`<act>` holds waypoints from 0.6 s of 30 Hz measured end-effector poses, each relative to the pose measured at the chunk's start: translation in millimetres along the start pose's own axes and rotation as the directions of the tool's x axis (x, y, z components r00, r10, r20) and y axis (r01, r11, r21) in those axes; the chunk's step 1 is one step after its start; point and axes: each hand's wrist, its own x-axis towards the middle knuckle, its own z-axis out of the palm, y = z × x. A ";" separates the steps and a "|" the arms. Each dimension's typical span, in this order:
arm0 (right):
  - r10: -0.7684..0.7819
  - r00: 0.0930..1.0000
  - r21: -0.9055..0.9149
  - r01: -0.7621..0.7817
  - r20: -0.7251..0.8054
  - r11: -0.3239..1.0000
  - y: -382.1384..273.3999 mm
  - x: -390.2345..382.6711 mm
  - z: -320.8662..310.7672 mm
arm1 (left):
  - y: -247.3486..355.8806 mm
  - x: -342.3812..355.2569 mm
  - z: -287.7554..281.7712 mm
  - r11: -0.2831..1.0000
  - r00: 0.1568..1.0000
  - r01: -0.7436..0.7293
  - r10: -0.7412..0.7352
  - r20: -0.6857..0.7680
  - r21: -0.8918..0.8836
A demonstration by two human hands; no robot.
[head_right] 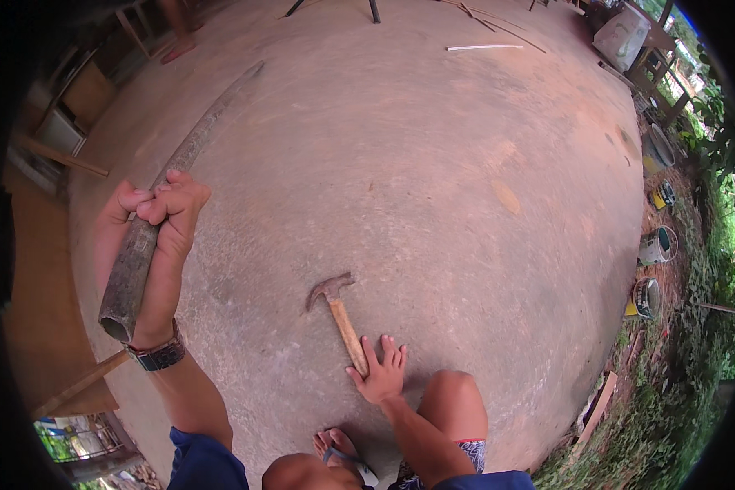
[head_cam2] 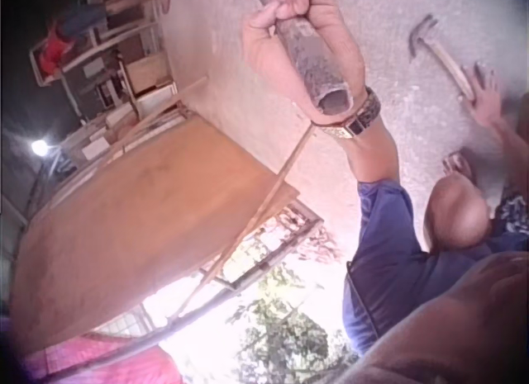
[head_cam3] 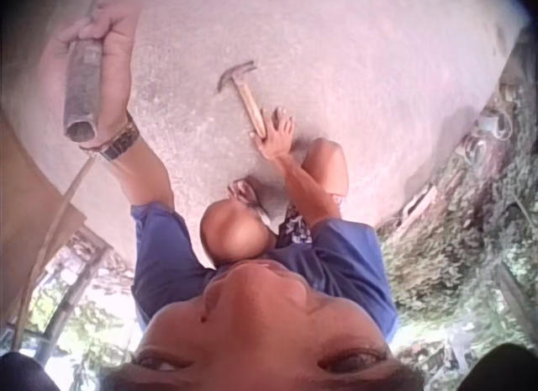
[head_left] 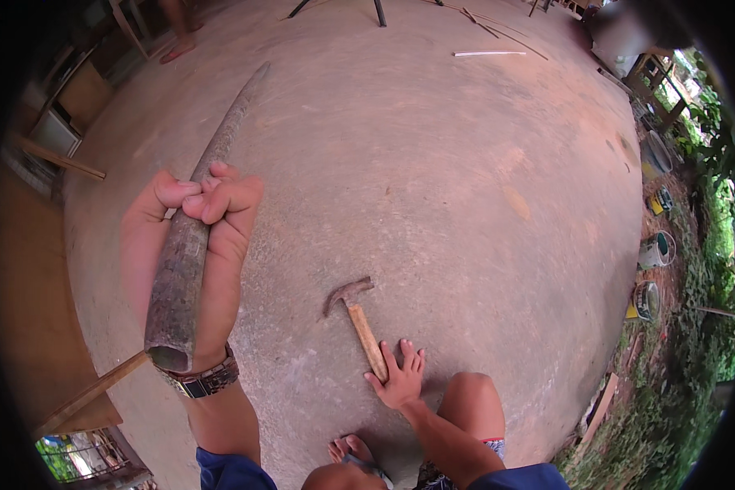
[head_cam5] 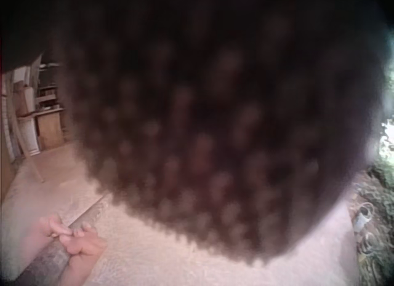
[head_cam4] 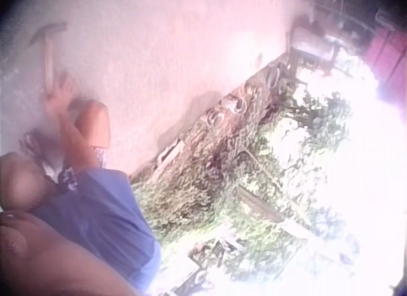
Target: The person repeatedly strikes a long metal rod with a hammer on a concrete floor, rotating and repositioning the rod to shape it. The person occasionally lifts the rod to inspect its form before continuing to hammer it.
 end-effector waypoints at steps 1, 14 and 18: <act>0.000 1.000 -0.001 0.000 -0.004 1.000 0.4 -0.3 0.6 | 1.1 -1.7 -1.5 1.000 1.000 0.013 -0.013 -0.003 -0.020; -0.039 0.999 -0.035 0.038 -0.031 0.999 1.2 -0.2 5.7 | 2.3 -8.0 -18.9 1.000 1.000 0.000 0.000 -0.025 -0.010; -0.033 0.999 -0.028 0.032 -0.016 0.999 2.3 -0.7 6.8 | -32.5 5.5 -20.8 0.989 0.993 0.005 0.013 -0.117 0.145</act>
